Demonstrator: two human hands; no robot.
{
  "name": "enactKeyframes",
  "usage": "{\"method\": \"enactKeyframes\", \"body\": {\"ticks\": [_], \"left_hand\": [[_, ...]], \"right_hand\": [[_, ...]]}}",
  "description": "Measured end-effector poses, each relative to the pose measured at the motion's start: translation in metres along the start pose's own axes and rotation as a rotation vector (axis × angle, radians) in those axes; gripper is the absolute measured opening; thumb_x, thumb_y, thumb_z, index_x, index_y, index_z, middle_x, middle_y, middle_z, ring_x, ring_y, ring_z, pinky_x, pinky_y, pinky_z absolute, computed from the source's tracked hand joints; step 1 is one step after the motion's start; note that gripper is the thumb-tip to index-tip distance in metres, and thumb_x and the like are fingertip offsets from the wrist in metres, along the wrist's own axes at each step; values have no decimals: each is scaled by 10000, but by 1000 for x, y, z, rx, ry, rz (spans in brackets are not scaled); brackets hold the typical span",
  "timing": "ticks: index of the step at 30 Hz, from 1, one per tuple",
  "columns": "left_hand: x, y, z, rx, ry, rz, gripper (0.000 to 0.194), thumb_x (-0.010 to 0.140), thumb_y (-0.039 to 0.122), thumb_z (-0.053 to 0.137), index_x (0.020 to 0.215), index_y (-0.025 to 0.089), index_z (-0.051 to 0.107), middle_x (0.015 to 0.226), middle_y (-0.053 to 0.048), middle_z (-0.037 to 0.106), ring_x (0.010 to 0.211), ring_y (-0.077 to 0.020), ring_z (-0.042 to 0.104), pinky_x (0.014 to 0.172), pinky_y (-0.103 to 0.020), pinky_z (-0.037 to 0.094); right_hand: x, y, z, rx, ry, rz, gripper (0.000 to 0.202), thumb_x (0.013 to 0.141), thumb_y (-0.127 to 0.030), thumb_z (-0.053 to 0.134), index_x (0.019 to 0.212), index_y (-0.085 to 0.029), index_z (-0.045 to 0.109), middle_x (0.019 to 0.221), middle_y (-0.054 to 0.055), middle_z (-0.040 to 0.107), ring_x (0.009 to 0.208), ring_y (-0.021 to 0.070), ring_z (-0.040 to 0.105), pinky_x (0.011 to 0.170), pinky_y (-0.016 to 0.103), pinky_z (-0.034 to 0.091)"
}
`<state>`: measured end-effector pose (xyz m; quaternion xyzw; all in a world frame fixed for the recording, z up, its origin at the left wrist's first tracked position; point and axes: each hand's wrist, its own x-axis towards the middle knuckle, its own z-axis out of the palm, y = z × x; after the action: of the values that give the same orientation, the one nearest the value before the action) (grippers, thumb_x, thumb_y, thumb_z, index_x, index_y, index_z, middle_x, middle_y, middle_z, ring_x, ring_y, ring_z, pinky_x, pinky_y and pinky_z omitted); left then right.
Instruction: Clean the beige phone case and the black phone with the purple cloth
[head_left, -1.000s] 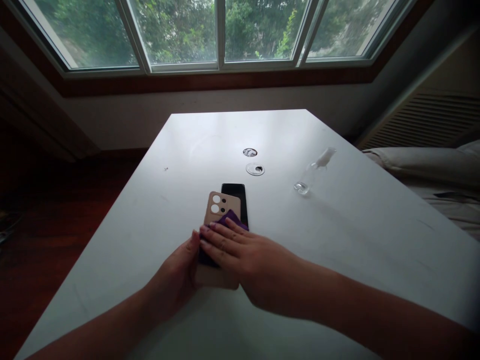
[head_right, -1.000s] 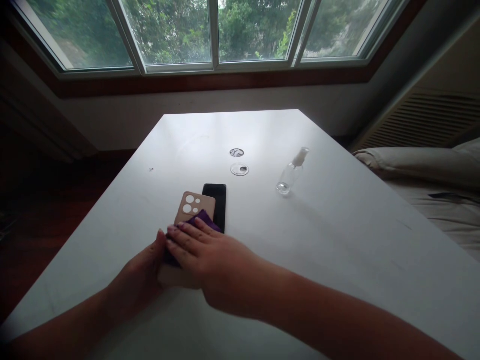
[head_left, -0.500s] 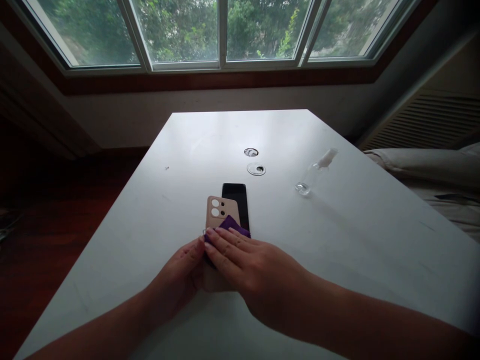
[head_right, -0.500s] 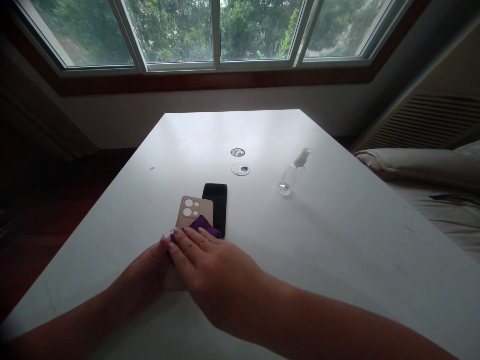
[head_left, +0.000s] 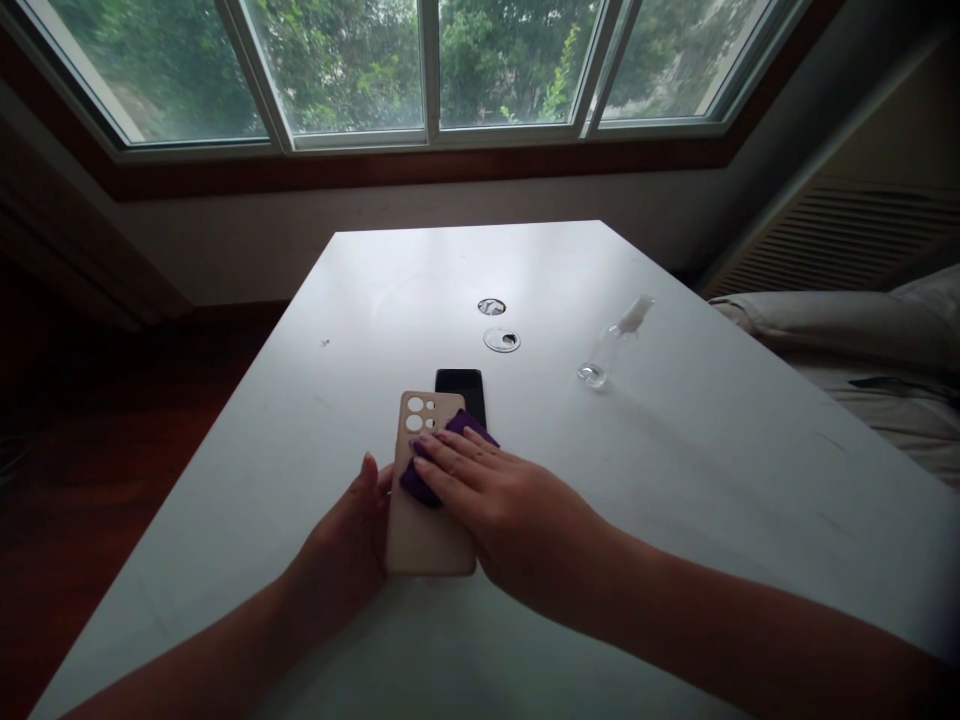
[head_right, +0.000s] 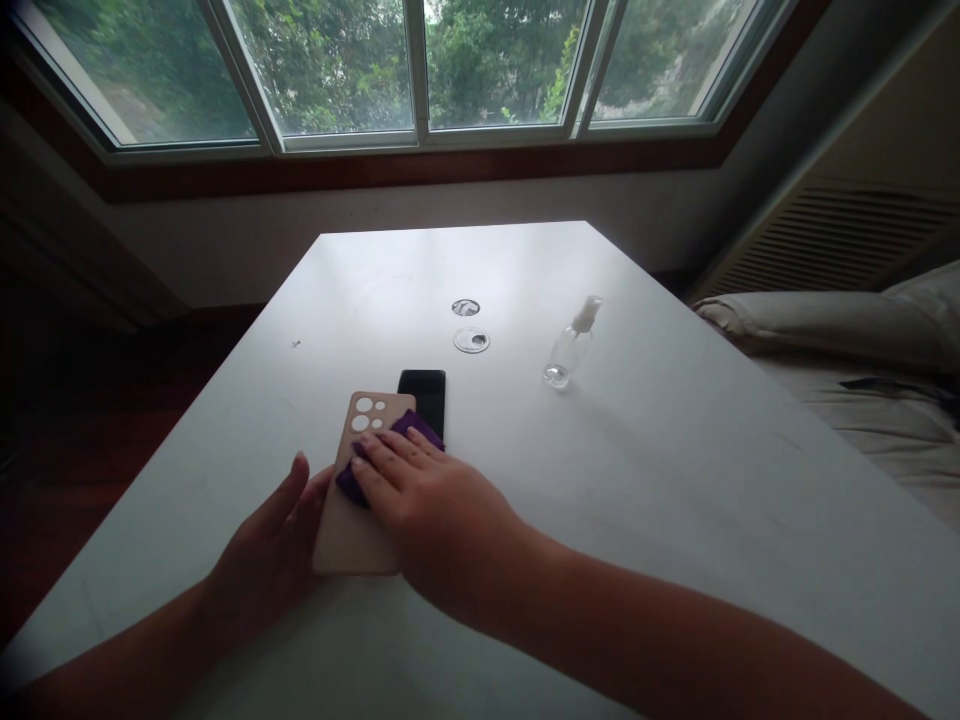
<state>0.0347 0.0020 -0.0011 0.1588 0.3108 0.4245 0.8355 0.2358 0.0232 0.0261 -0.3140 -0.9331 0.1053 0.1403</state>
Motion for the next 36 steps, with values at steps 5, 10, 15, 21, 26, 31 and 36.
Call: {"method": "enactKeyframes", "body": {"ticks": [5, 10, 15, 21, 26, 31, 36], "left_hand": [[1, -1, -1, -3, -10, -14, 560, 993, 516, 494, 1423, 162, 547, 1293, -149, 631, 1234, -284, 582, 1075, -369, 434], [3, 3, -6, 7, -1, -91, 602, 961, 604, 498, 1313, 137, 641, 1303, -159, 632, 1236, -296, 583, 1046, -379, 466], [3, 2, -3, -50, -3, -40, 541, 1007, 540, 452, 1344, 152, 620, 1323, -134, 619, 1233, -252, 577, 1026, -331, 462], [1, 3, -2, -54, -3, -52, 581, 991, 554, 482, 1435, 184, 539, 1256, -126, 647, 1208, -273, 594, 1059, -361, 426], [-1, 5, 3, -20, -4, -60, 565, 1011, 532, 440, 1383, 133, 585, 1240, -146, 650, 1221, -272, 581, 1060, -345, 424], [-2, 1, 1, -16, -42, -23, 539, 1019, 503, 448, 1427, 165, 549, 1285, -131, 633, 1251, -269, 559, 1067, -350, 417], [-4, 2, 1, -7, -71, -33, 537, 1025, 505, 434, 1431, 172, 546, 1253, -131, 652, 1207, -267, 594, 1039, -352, 440]], "right_hand": [[-1, -4, 1, 2, -6, 2, 577, 922, -60, 437, 1499, -33, 434, 1566, 181, 341, 1464, 304, 341, 1223, 460, 317], [-3, -9, -1, 91, -118, -318, 473, 1025, -152, 365, 1472, -37, 468, 1575, 166, 347, 1499, 264, 277, 1272, 452, 177], [0, 5, 1, 60, -60, -176, 546, 961, -61, 433, 1507, -86, 434, 1590, 121, 328, 1505, 244, 261, 1266, 436, 221], [2, 8, 5, -8, 3, -54, 601, 915, -24, 440, 1514, -37, 403, 1579, 185, 313, 1478, 295, 310, 1220, 464, 323], [-1, -5, -3, 100, -65, -241, 526, 961, -80, 433, 1486, -80, 463, 1583, 129, 338, 1501, 233, 268, 1267, 423, 211], [0, 9, 4, 14, 88, -47, 549, 929, -36, 455, 1475, -77, 478, 1558, 138, 380, 1459, 249, 365, 1230, 433, 318], [-1, 4, 5, 8, 159, -3, 501, 935, -63, 480, 1433, -87, 531, 1528, 129, 439, 1423, 254, 429, 1193, 413, 390]]}}
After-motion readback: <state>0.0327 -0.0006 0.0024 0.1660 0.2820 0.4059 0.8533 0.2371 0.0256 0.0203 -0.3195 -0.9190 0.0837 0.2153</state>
